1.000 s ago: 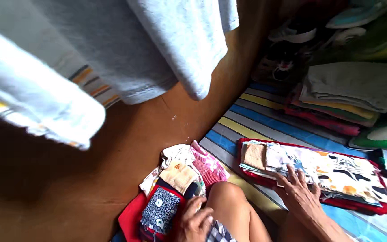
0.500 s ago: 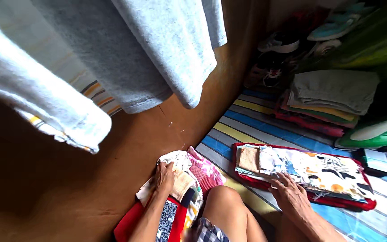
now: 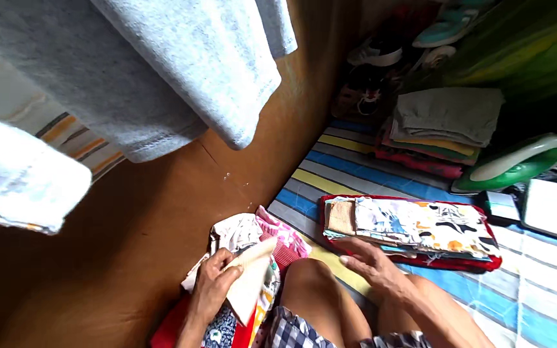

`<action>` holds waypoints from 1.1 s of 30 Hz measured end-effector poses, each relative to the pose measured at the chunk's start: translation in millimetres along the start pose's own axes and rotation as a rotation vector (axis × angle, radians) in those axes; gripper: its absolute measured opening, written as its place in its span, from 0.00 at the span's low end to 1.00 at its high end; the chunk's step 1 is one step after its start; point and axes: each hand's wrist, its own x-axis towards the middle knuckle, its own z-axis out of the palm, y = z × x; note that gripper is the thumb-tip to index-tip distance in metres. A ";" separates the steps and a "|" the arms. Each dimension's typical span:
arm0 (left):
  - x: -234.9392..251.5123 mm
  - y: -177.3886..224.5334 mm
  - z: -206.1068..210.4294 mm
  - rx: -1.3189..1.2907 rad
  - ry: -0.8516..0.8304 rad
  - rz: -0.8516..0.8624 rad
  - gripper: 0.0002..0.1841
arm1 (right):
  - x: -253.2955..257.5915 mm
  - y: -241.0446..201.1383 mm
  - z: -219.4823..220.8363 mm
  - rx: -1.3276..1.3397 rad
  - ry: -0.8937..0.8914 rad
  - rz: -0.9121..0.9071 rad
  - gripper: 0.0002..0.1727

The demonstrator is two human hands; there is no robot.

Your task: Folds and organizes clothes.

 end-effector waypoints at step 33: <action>-40.9 -9.9 126.3 -0.331 -0.183 -0.213 0.20 | -19.3 3.4 38.8 0.874 0.082 0.334 0.19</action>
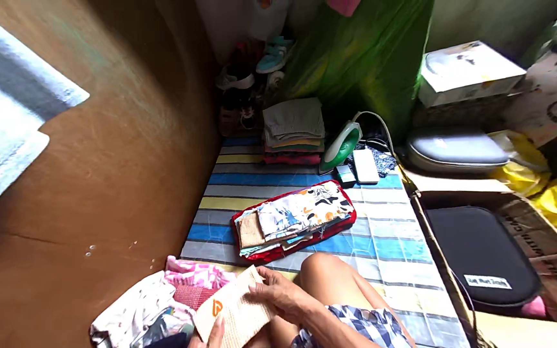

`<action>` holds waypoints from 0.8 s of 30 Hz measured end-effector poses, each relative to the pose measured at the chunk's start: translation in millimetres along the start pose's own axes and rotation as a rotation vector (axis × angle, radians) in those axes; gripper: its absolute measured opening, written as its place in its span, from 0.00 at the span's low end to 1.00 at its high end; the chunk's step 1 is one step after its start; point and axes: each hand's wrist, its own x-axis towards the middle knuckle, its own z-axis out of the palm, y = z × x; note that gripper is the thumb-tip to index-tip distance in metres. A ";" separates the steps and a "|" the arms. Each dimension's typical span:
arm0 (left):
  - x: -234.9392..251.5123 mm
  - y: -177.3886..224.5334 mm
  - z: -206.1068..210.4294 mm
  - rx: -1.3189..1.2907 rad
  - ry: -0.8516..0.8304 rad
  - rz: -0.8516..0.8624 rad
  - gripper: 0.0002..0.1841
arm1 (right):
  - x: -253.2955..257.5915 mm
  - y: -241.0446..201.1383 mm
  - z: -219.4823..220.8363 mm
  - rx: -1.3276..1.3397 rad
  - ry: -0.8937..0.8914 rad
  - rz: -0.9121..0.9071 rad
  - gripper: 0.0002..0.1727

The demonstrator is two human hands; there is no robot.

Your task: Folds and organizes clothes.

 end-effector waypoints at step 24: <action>121.8 54.9 270.4 0.058 -0.421 -0.225 0.22 | 4.1 -114.1 -213.6 -0.479 0.848 -0.221 0.29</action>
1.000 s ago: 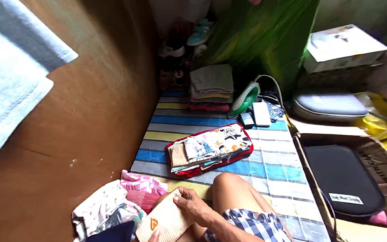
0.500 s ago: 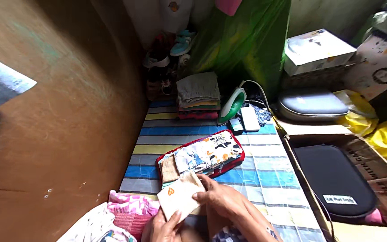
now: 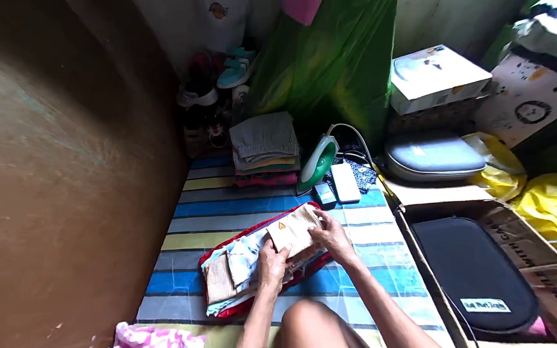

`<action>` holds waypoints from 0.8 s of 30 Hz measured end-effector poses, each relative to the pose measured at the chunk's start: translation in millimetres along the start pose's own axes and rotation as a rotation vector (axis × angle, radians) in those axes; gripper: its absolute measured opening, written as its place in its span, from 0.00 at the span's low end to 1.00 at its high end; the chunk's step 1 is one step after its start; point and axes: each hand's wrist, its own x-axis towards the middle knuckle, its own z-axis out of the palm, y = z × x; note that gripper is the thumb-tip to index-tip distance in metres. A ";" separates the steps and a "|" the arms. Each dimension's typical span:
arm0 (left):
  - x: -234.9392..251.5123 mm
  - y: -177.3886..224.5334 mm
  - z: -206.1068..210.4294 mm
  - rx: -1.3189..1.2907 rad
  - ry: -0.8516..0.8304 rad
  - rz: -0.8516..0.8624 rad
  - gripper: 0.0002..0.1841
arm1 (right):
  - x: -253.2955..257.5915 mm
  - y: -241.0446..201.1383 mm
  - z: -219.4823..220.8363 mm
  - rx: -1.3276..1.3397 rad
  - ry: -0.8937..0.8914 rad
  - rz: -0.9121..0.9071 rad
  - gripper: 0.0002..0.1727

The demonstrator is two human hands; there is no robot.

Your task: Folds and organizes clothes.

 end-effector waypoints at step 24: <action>37.4 -34.8 1.4 1.388 0.009 0.454 0.34 | 36.9 43.8 41.3 -0.901 -0.136 -0.303 0.34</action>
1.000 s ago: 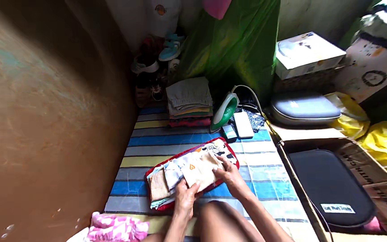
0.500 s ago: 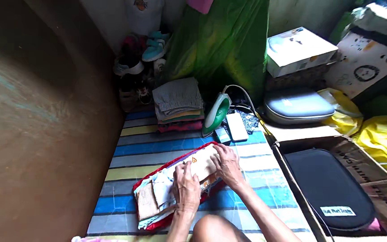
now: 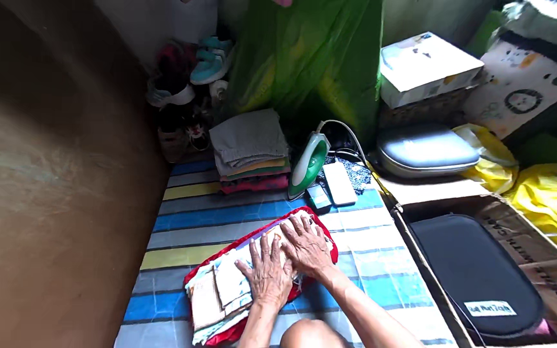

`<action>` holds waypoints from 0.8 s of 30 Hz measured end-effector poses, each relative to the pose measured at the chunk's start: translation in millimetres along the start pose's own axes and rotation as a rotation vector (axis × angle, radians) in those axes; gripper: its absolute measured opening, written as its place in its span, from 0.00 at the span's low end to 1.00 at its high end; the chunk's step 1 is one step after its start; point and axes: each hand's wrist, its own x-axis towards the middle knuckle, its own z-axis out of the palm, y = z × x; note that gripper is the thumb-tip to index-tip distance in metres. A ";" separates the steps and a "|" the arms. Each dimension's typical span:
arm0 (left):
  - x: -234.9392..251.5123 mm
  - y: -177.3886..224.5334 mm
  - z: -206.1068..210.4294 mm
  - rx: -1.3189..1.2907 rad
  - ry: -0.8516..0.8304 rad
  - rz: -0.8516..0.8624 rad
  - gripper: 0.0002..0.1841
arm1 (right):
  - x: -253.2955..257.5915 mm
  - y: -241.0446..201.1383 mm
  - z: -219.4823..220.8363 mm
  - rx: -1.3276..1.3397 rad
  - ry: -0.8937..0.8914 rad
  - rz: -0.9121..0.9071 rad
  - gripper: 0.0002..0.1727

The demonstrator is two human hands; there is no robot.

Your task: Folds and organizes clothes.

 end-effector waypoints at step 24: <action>-412.7 -241.0 -61.7 -0.497 0.559 -0.862 0.15 | -137.2 -134.5 24.3 -0.237 -0.521 -0.505 0.22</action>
